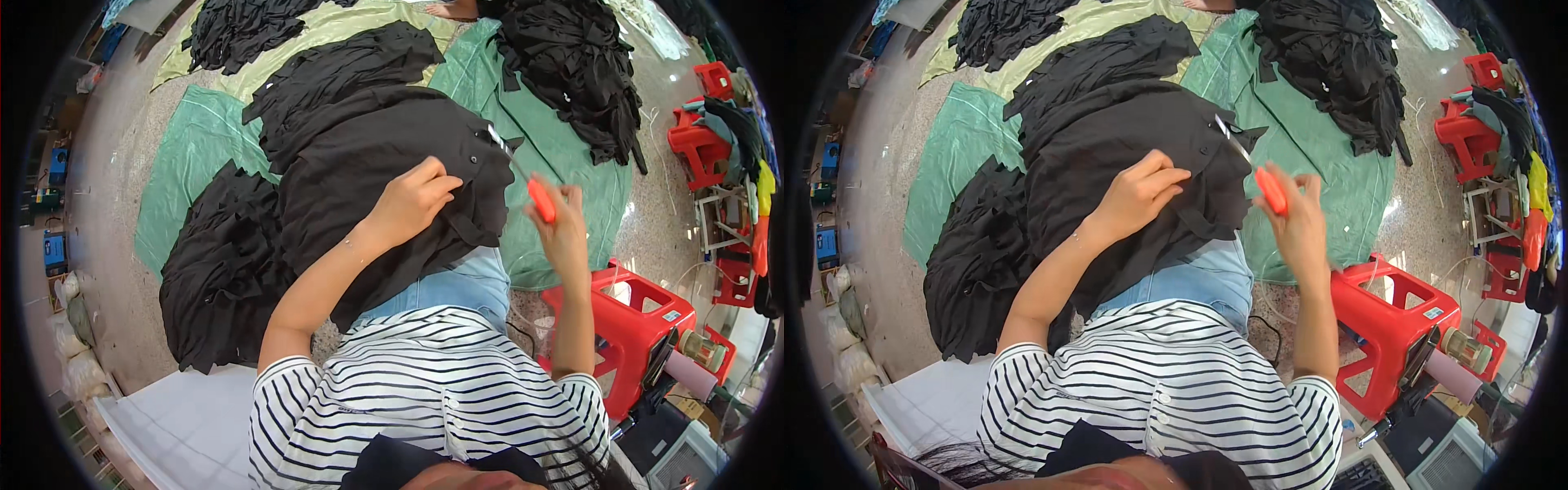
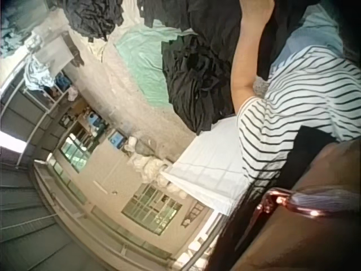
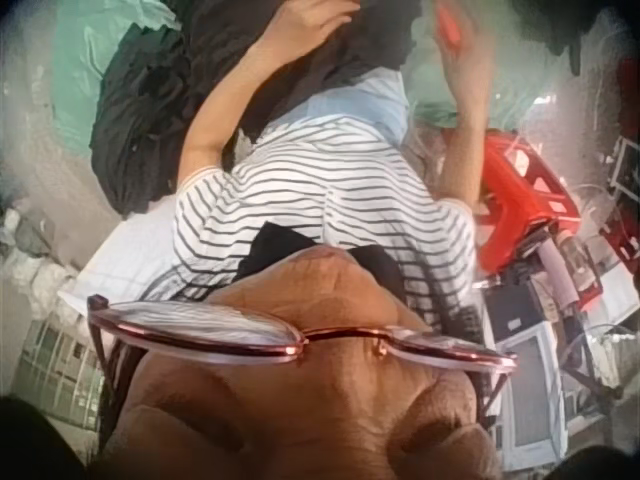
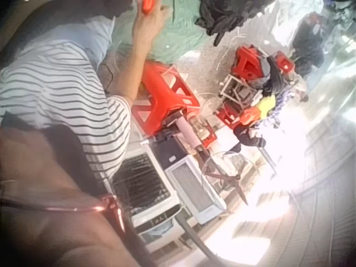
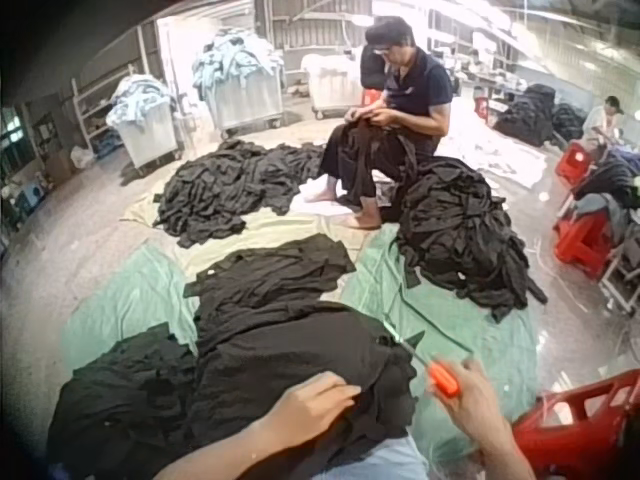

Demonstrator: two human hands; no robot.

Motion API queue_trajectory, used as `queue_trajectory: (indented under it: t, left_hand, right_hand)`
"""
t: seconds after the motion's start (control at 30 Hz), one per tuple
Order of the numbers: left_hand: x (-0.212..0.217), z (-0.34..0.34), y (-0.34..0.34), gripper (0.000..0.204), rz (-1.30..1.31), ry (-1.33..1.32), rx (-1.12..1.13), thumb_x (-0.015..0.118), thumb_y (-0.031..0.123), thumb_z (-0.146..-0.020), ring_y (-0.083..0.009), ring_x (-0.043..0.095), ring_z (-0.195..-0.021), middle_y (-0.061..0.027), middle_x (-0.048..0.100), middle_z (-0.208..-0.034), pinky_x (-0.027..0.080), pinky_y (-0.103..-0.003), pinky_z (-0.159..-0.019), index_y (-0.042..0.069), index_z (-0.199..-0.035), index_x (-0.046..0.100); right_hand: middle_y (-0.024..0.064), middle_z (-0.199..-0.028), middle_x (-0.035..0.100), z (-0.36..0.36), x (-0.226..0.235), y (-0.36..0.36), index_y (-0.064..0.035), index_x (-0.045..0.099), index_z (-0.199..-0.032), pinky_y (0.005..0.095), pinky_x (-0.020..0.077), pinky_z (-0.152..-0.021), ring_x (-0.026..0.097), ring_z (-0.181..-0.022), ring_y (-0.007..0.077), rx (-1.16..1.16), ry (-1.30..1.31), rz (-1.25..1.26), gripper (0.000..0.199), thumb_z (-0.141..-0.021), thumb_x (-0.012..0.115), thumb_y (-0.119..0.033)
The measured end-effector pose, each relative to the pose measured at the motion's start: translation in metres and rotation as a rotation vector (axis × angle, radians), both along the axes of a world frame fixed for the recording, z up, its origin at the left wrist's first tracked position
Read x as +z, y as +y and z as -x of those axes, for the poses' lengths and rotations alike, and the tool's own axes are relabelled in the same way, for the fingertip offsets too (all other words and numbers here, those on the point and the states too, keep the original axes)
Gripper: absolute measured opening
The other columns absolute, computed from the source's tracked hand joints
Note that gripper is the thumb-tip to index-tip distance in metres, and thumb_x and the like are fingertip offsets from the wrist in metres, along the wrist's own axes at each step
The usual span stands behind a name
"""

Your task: Trimming excess threads from black fabric pieces using scissors.

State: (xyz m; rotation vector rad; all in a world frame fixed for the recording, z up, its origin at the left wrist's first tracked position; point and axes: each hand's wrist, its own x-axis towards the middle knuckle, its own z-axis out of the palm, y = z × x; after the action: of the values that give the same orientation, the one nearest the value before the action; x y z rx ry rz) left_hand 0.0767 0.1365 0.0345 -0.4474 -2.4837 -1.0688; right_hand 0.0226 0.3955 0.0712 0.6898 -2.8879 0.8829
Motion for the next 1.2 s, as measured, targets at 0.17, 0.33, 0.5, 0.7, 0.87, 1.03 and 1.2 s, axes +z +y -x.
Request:
queue_trajectory:
  t: [0.17, 0.33, 0.5, 0.7, 0.87, 1.03, 1.2]
  left_hand:
    - [-0.007, 0.007, 0.004, 0.018, 0.035, -0.071, 0.015, 0.069, -0.001, -0.075, -0.025, 0.062, -0.067, -0.0082, 0.058, -0.083, 0.051, -0.033, -0.06, 0.003, -0.092, 0.067]
    - [-0.012, 0.005, 0.007, 0.019, 0.001, -0.004, 0.034, 0.067, -0.005, -0.073, -0.0236, 0.063, -0.063, -0.0091, 0.06, -0.081, 0.052, -0.031, -0.056, 0.001, -0.091, 0.066]
    - [-0.013, 0.004, 0.007, 0.017, -0.045, -0.035, 0.068, 0.066, -0.006, -0.074, -0.0208, 0.064, -0.063, -0.0096, 0.061, -0.08, 0.052, -0.029, -0.057, 0.0, -0.09, 0.066]
    - [-0.014, 0.008, 0.007, 0.013, -0.061, -0.094, 0.074, 0.069, -0.004, -0.075, -0.0192, 0.064, -0.063, -0.0094, 0.062, -0.079, 0.052, -0.029, -0.057, 0.0, -0.087, 0.065]
    - [0.016, 0.037, -0.001, 0.017, 0.012, -0.224, -0.016, 0.074, 0.011, -0.078, -0.0215, 0.063, -0.065, -0.0091, 0.062, -0.079, 0.05, -0.032, -0.058, 0.001, -0.09, 0.067]
    - [0.016, 0.074, 0.008, 0.011, 0.286, -0.279, -0.167, 0.069, 0.015, -0.078, -0.0319, 0.063, -0.081, -0.0083, 0.058, -0.091, 0.052, -0.044, -0.07, 0.009, -0.088, 0.068]
    - [-0.004, 0.076, 0.014, 0.005, 0.259, -0.281, -0.069, 0.062, 0.006, -0.074, -0.0346, 0.063, -0.077, -0.0129, 0.06, -0.082, 0.052, -0.045, -0.069, 0.004, -0.079, 0.062]
  right_hand:
    - [0.0145, -0.093, 0.066, -0.07, 0.007, 0.016, -0.0111, 0.063, -0.107, 0.0442, 0.0505, -0.066, 0.064, -0.081, 0.0385, -0.06, -0.223, -0.011, 0.033, -0.083, 0.073, -0.032]
    - [0.0158, -0.073, 0.064, -0.098, 0.019, 0.005, -0.0089, 0.062, -0.097, 0.0425, 0.0465, -0.056, 0.063, -0.068, 0.0389, -0.059, -0.281, -0.002, 0.028, -0.085, 0.072, -0.032]
    - [0.0148, -0.067, 0.063, -0.097, 0.022, 0.002, -0.0088, 0.061, -0.092, 0.044, 0.0446, -0.052, 0.061, -0.061, 0.0384, -0.054, -0.269, -0.033, 0.028, -0.086, 0.071, -0.034]
    - [0.0151, -0.063, 0.061, -0.092, 0.016, 0.001, -0.0086, 0.062, -0.092, 0.045, 0.0436, -0.05, 0.061, -0.059, 0.039, -0.048, -0.284, -0.051, 0.027, -0.086, 0.071, -0.033]
    - [0.0169, -0.066, 0.064, -0.079, 0.01, 0.006, -0.0085, 0.06, -0.094, 0.0471, 0.0443, -0.049, 0.061, -0.059, 0.0407, -0.132, -0.16, 0.02, 0.029, -0.086, 0.07, -0.034]
    - [0.0166, -0.067, 0.064, -0.067, 0.016, 0.007, -0.0088, 0.058, -0.096, 0.0477, 0.0445, -0.052, 0.062, -0.06, 0.0405, -0.192, -0.153, -0.052, 0.031, -0.087, 0.069, -0.036]
    - [0.0154, -0.063, 0.062, -0.065, 0.016, 0.005, -0.008, 0.056, -0.09, 0.0475, 0.0432, -0.05, 0.061, -0.057, 0.0397, -0.163, -0.168, -0.098, 0.03, -0.087, 0.069, -0.035]
